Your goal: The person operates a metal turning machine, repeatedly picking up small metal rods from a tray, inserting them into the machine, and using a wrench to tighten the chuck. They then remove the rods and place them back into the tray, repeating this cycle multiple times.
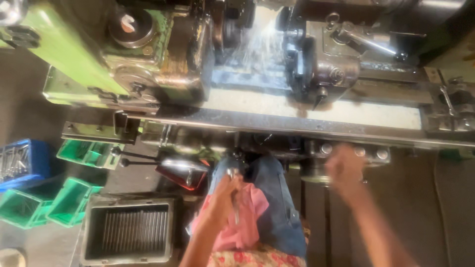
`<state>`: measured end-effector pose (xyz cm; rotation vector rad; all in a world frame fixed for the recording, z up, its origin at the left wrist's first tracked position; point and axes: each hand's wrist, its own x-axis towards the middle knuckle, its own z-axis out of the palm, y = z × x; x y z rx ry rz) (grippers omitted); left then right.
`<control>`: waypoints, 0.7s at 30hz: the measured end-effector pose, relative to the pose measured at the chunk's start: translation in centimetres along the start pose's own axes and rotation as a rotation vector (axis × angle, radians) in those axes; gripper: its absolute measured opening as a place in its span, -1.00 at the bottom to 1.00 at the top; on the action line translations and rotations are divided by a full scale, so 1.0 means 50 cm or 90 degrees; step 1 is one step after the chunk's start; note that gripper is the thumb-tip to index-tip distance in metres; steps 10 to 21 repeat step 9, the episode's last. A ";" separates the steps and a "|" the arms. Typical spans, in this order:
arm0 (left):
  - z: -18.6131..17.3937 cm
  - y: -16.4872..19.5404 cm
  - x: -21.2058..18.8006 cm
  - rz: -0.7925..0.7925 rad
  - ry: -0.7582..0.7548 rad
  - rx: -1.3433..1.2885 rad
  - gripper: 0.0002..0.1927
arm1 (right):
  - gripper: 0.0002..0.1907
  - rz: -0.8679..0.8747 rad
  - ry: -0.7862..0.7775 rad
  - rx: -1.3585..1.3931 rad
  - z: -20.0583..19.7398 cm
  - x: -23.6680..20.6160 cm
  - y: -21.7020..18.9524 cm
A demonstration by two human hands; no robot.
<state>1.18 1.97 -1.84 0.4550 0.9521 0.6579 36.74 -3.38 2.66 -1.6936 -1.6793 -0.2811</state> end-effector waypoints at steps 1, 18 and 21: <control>0.016 0.028 0.002 0.007 -0.023 -0.006 -0.74 | -0.42 -0.030 0.058 -0.067 -0.004 0.039 0.049; 0.156 0.212 0.041 0.184 -0.240 -0.011 -0.60 | -0.48 0.004 0.035 -0.321 -0.008 0.378 0.432; 0.156 0.212 0.041 0.184 -0.240 -0.011 -0.60 | -0.48 0.004 0.035 -0.321 -0.008 0.378 0.432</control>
